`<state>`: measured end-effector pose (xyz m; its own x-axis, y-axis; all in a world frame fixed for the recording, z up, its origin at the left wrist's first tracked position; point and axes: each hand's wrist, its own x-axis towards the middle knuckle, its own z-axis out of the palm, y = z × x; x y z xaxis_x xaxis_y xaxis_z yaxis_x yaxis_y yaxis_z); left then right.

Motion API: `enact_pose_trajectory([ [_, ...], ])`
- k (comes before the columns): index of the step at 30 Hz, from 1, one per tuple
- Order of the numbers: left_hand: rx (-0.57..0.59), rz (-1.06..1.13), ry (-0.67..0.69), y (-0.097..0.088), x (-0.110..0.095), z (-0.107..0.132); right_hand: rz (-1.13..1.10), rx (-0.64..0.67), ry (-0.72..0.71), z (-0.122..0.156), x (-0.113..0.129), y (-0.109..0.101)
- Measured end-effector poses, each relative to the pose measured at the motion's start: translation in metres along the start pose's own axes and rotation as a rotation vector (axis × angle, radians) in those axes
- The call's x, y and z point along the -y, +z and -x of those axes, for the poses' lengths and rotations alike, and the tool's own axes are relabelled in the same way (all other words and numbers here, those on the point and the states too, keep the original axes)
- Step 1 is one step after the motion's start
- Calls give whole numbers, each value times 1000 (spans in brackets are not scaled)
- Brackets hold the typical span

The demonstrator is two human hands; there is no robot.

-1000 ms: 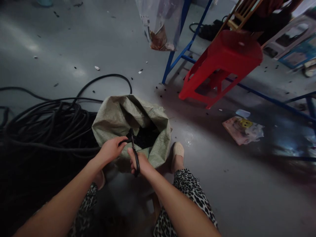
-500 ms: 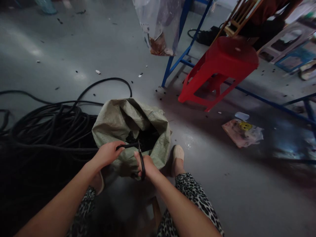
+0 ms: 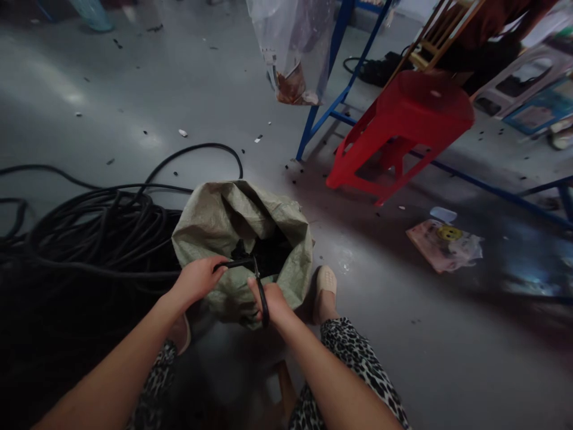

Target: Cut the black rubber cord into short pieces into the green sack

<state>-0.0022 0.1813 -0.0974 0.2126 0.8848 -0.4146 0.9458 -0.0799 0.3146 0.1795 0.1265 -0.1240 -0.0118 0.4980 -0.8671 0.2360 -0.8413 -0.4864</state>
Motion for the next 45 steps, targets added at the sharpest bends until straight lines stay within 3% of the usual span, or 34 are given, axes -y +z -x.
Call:
enact_pose_trajectory([
  [7, -115, 76, -12, -3, 6, -1, -69, 13, 3, 0, 7, -3],
  [14, -134, 131, 1, 0, 7, -3, -41, 106, -74, -6, 0, 0],
  [27, -107, 205, 92, 3, 6, -3, -18, 132, -160, -7, -2, -1],
  [38, -60, 212, 92, 2, 6, -1, -65, 115, -122, -7, 0, 2],
  [45, -72, 204, 68, 3, 6, 1, -97, 106, -38, 8, 11, 6],
])
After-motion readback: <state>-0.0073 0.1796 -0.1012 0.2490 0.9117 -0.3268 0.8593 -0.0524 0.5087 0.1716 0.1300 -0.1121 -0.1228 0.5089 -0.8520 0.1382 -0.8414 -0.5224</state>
